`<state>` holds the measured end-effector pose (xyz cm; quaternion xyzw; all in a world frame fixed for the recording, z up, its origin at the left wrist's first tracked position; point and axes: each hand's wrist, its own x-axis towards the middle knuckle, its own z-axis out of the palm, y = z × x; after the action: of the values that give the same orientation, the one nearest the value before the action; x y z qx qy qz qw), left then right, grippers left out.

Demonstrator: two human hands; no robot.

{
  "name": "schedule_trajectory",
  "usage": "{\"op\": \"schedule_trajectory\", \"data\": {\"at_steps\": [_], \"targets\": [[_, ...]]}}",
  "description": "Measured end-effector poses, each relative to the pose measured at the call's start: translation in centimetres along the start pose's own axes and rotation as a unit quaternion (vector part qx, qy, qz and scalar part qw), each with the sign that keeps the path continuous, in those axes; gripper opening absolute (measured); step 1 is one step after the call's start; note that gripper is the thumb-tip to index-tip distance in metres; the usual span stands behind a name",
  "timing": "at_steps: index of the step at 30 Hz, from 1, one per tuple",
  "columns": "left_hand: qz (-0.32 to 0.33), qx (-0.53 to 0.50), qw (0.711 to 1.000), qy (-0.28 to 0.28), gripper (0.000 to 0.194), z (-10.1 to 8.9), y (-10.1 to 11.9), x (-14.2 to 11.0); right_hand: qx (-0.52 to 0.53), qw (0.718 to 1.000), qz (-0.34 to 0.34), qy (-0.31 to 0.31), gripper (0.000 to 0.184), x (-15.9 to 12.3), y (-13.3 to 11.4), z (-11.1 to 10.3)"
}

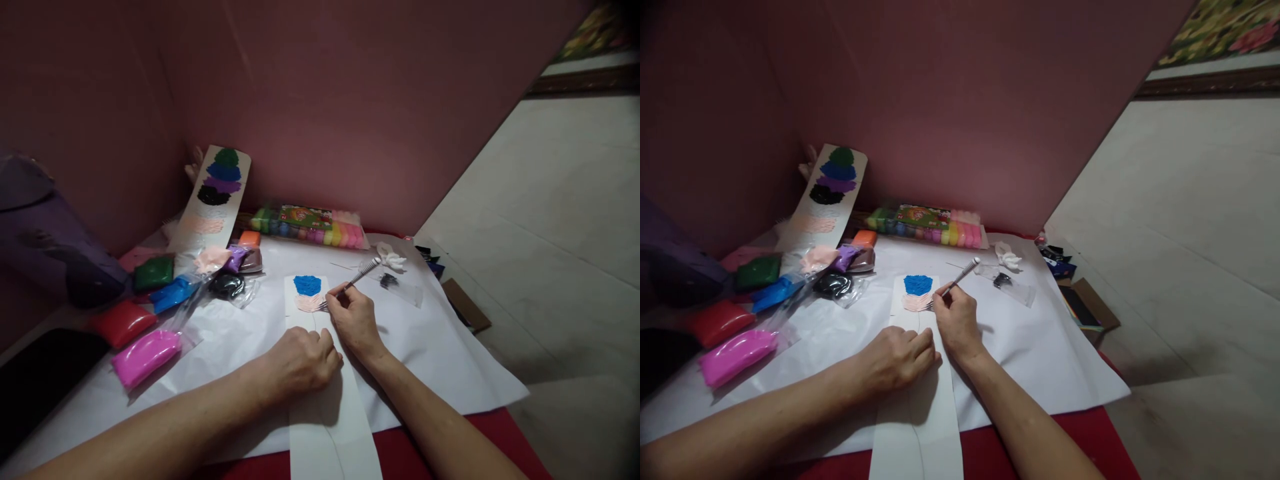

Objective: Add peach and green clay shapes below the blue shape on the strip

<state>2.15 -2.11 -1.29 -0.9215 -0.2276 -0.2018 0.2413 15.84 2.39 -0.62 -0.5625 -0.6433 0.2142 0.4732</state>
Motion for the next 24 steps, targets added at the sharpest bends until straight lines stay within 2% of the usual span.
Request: {"op": "schedule_trajectory", "data": {"at_steps": [12, 19, 24], "targets": [[-0.002, -0.012, 1.000, -0.023, 0.016, -0.19, -0.05, 0.07, -0.063, 0.997, -0.022, 0.042, 0.015, 0.16, 0.56, -0.14], [-0.002, -0.016, 1.000, -0.018, 0.014, -0.26, -0.10, 0.18, -0.040, 0.996, -0.013, 0.079, 0.015, 0.17, 0.44, -0.33], [-0.010, -0.006, 1.000, -0.008, 0.016, -0.06, 0.02, 0.14, -0.003, 0.999, -0.027, 0.041, 0.014, 0.08, 0.45, -0.19]]}}
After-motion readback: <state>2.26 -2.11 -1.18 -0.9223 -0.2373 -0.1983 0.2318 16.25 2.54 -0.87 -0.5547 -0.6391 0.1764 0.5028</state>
